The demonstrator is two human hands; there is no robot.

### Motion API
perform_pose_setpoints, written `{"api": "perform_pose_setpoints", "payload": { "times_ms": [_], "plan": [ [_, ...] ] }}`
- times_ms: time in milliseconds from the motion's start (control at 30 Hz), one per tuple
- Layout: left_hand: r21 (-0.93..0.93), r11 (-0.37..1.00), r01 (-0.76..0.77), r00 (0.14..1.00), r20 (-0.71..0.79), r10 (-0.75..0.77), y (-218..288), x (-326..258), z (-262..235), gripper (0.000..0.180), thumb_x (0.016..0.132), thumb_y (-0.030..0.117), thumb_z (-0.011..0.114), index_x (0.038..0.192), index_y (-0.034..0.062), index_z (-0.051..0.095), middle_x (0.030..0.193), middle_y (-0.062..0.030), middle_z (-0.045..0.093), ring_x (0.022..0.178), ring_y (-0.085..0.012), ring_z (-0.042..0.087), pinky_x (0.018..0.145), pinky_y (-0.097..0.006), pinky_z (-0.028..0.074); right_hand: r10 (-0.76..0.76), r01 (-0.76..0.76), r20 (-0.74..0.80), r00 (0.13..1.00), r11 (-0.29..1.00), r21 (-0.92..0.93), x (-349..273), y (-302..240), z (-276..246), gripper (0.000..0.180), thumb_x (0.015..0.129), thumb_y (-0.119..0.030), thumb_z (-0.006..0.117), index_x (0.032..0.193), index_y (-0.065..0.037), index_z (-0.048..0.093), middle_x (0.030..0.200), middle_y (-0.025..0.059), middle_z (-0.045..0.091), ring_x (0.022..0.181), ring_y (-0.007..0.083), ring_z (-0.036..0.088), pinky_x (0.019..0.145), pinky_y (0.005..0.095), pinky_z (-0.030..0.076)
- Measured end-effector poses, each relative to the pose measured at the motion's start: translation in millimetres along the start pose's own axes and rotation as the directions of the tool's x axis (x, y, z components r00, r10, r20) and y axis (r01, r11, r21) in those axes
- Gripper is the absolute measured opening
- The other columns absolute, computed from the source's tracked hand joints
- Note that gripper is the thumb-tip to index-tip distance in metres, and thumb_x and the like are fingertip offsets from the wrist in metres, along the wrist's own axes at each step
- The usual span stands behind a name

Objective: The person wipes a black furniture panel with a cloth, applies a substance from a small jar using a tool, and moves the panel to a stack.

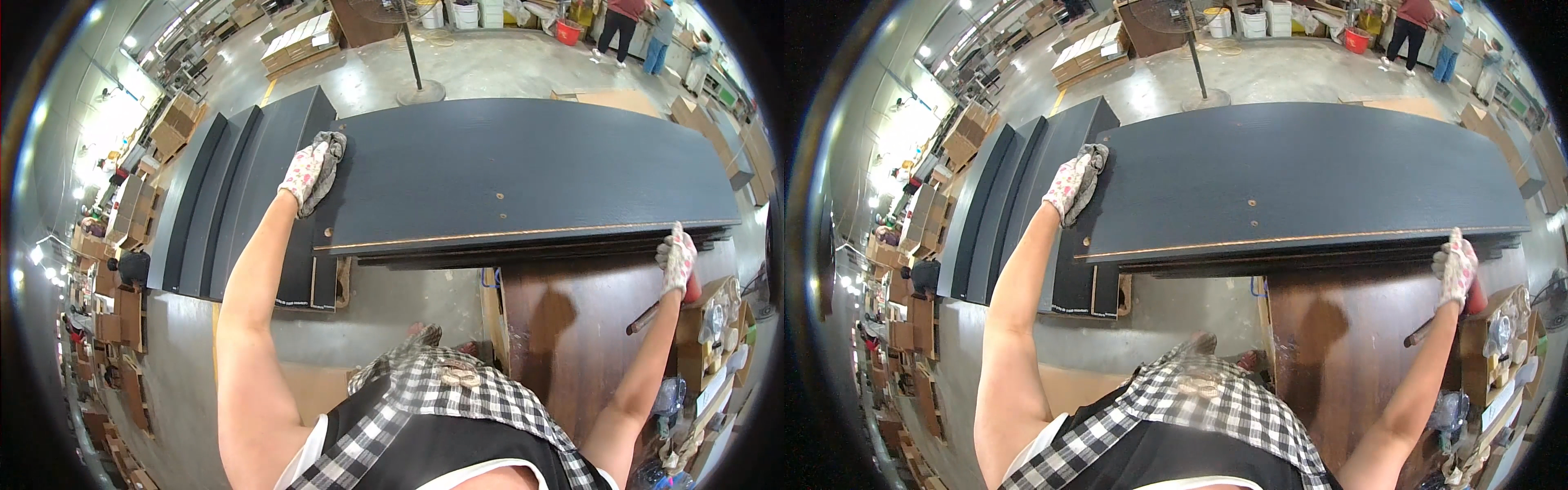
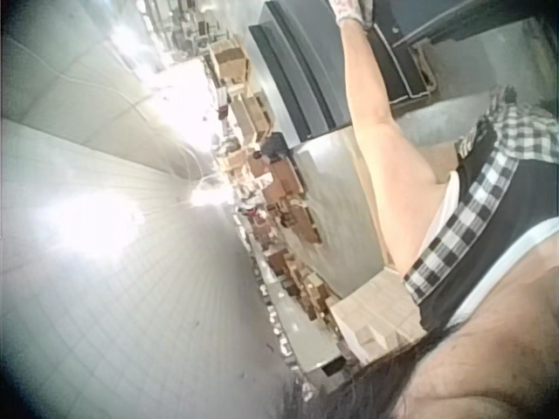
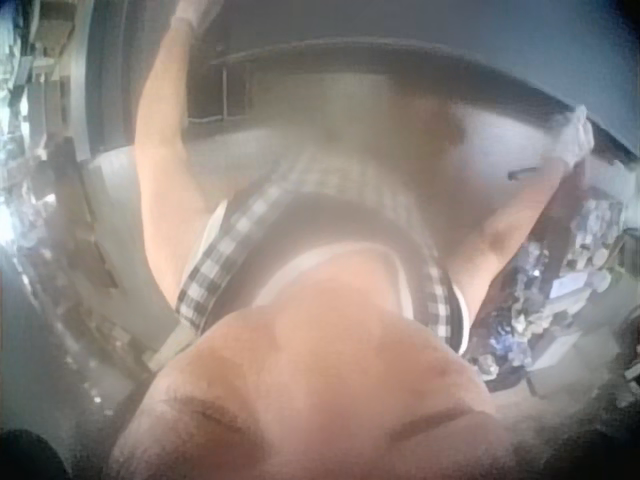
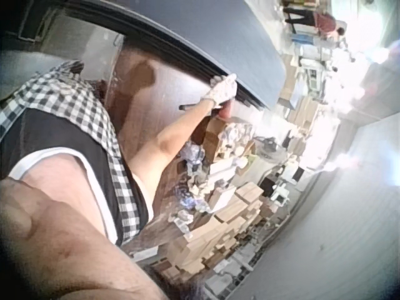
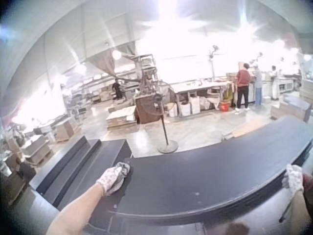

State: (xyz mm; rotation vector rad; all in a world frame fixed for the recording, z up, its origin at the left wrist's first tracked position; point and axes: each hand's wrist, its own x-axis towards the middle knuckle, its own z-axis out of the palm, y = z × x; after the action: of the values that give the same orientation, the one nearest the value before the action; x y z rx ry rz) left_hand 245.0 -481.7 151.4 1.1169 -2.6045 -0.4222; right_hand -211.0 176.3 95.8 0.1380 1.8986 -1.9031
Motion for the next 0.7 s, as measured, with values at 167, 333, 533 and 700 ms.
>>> {"api": "perform_pose_setpoints", "payload": {
  "times_ms": [167, 333, 533, 700],
  "plan": [
    [-0.869, 0.48, 0.124, 0.881, -0.126, -0.457, -3, -45, -45, 0.041, 0.095, 0.038, 0.055, 0.115, 0.0021, 0.063, 0.103, -0.0065, 0.065, 0.09, -0.015, 0.059, 0.082, -0.031, 0.047, -0.719, 0.522, 0.101, 0.688, 0.393, -0.757, -72, -44, 105, 0.047, 0.098, -0.036, 0.05, 0.133, -0.006, 0.051, 0.137, 0.0124, 0.053, 0.127, 0.0273, 0.048, 0.106, 0.0325, 0.035],
    [-0.9, 0.432, -0.067, 0.846, -0.281, -0.454, -92, -94, -39, 0.049, 0.097, 0.035, 0.051, 0.129, -0.0017, 0.054, 0.125, -0.0105, 0.059, 0.115, -0.019, 0.053, 0.102, -0.032, 0.039, -0.576, 0.414, 0.472, 0.667, -0.24, -0.878, -85, -24, 230, 0.057, 0.092, -0.043, 0.05, 0.136, -0.007, 0.048, 0.139, 0.0199, 0.048, 0.13, 0.0381, 0.041, 0.108, 0.046, 0.031],
    [-0.943, 0.301, 0.143, 0.799, -0.07, -0.597, -71, -198, -31, 0.046, 0.097, 0.04, 0.05, 0.122, 0.0019, 0.06, 0.115, -0.0081, 0.062, 0.104, -0.0187, 0.058, 0.092, -0.033, 0.047, -0.392, 0.946, 0.911, 0.129, -0.227, -0.232, -244, -6, 435, 0.05, 0.074, -0.038, 0.061, 0.112, -0.006, 0.06, 0.11, 0.0166, 0.059, 0.105, 0.0339, 0.053, 0.089, 0.0453, 0.044],
    [-0.92, 0.251, 0.3, 0.903, 0.189, -0.387, -56, -256, 14, 0.038, 0.098, 0.03, 0.048, 0.115, 0.0004, 0.064, 0.105, -0.0057, 0.066, 0.099, -0.0157, 0.06, 0.09, -0.031, 0.048, -0.134, 0.722, 0.866, -0.482, 0.499, 0.479, -336, 57, 461, 0.045, 0.092, -0.04, 0.053, 0.127, -0.011, 0.057, 0.114, 0.0149, 0.062, 0.103, 0.0303, 0.06, 0.095, 0.0428, 0.046]
  ]
}}
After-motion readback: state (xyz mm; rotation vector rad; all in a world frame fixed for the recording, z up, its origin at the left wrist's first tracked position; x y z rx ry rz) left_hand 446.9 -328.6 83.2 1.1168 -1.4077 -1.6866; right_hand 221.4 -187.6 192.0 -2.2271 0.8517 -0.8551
